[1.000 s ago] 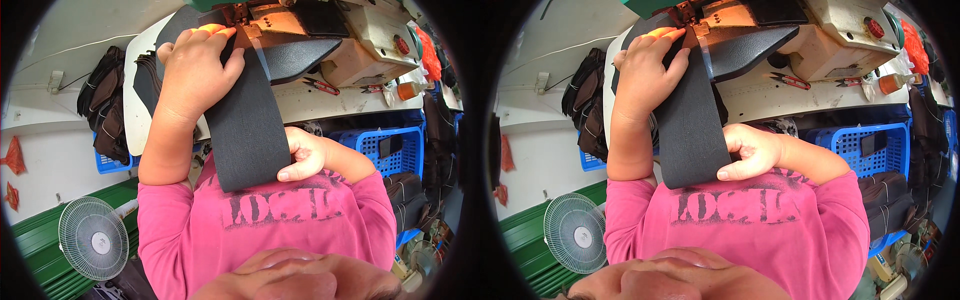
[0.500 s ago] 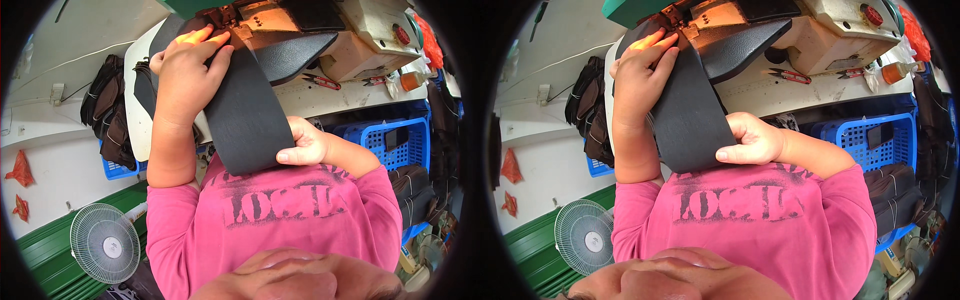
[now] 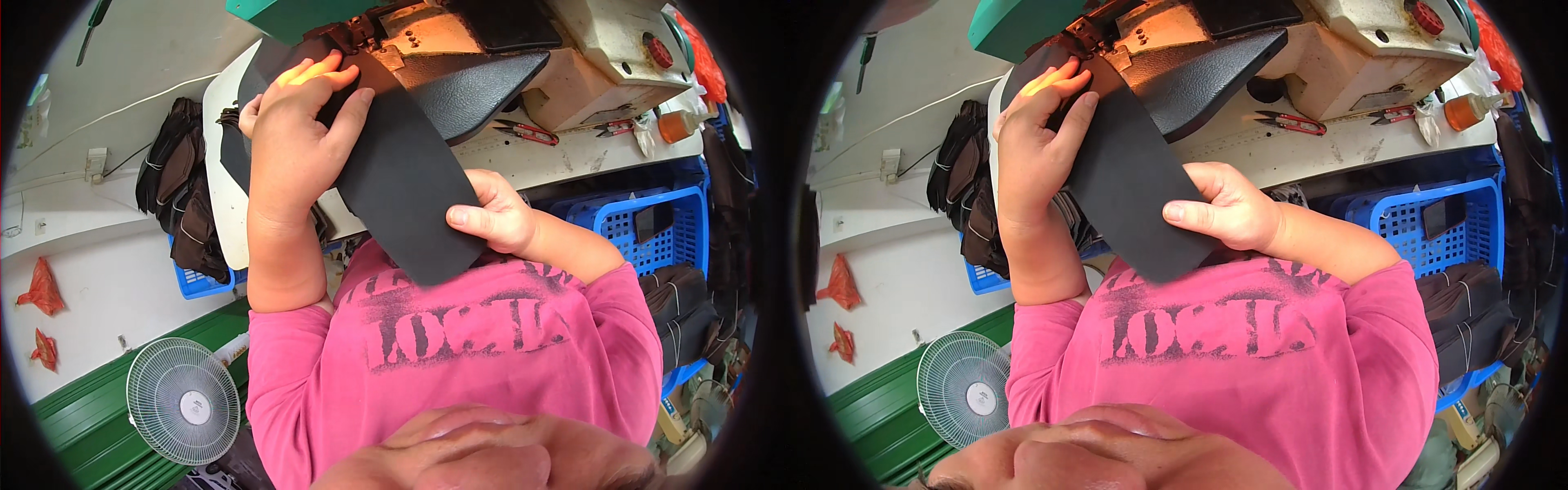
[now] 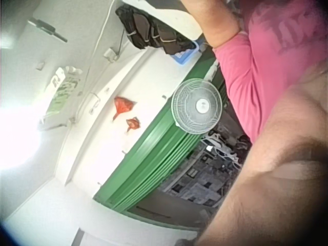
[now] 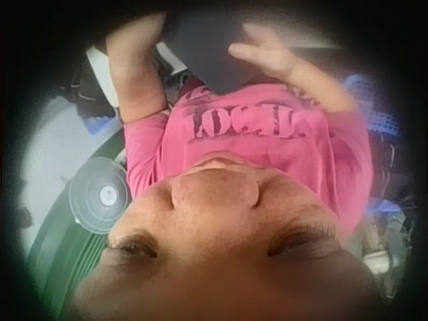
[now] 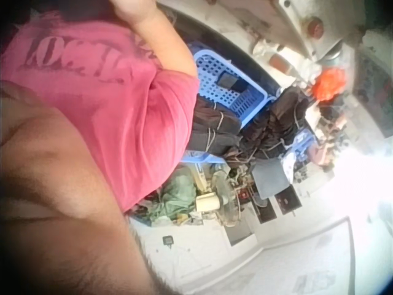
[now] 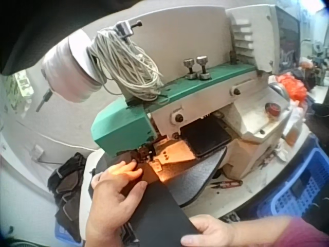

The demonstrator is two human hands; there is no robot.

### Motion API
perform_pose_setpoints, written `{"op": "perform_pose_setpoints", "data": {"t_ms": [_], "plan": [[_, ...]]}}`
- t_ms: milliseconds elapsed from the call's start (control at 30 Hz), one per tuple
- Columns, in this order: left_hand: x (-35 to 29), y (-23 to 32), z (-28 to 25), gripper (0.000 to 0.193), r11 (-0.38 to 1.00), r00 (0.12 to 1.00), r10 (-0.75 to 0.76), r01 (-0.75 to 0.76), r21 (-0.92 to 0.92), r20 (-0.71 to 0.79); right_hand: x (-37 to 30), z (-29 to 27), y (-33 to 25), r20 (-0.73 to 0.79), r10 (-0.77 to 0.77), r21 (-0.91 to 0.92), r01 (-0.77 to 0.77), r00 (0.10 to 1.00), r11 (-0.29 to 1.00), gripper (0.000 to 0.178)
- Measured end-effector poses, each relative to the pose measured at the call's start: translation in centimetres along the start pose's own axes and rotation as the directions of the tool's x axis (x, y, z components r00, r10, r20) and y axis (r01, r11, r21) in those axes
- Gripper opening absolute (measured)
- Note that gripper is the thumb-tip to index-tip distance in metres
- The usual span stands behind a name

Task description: The person repeatedly takes leather strips and feeds them one by one through a skiving machine to thin their edges.

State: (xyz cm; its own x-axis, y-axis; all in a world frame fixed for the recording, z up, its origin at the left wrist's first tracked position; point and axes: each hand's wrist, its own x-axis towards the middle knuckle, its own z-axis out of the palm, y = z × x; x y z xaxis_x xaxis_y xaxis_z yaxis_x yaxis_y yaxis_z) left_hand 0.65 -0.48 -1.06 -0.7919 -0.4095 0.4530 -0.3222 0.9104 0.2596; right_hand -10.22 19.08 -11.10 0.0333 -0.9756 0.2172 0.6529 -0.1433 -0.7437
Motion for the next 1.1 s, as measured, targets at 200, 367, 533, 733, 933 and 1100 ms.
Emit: {"op": "perform_pose_setpoints", "data": {"t_ms": [200, 367, 533, 733, 933, 1100], "plan": [[0.0, 0.1, -0.7, 0.042, 0.997, 0.997, -0.048, 0.052, -0.059, 0.066, 1.0, 0.6, 0.4, -0.086, -0.074, 0.025, 0.076, 0.994, 0.997, 0.028], [0.1, 0.9, -1.6, 0.051, 0.998, 0.99, 0.025, -0.018, -0.054, 0.137, 1.9, 0.4, 0.5, -0.108, -0.039, 0.058, 0.045, 0.993, 0.997, 0.025], [0.5, 0.8, -2.0, 0.073, 0.984, 0.968, -0.021, -0.024, 0.176, 0.251, 2.3, -0.2, 1.2, 0.003, -0.069, 0.059, 0.068, 0.998, 0.996, 0.023], [2.5, -1.8, -2.0, 0.073, 0.987, 0.962, 0.022, -0.065, 0.149, 0.272, 2.4, -0.4, 1.2, 0.023, -0.091, 0.027, 0.09, 0.996, 0.996, 0.021], [5.1, -5.0, -1.6, 0.067, 0.989, 0.94, 0.058, -0.099, 0.107, 0.338, 2.1, -0.8, 1.6, 0.019, -0.05, -0.013, 0.05, 0.999, 0.999, 0.02], [7.6, -9.1, -0.3, 0.057, 0.976, 0.936, 0.111, -0.166, 0.143, 0.335, 1.9, -0.9, 1.8, -0.001, -0.033, -0.005, 0.033, 0.999, 0.999, 0.018]]}}
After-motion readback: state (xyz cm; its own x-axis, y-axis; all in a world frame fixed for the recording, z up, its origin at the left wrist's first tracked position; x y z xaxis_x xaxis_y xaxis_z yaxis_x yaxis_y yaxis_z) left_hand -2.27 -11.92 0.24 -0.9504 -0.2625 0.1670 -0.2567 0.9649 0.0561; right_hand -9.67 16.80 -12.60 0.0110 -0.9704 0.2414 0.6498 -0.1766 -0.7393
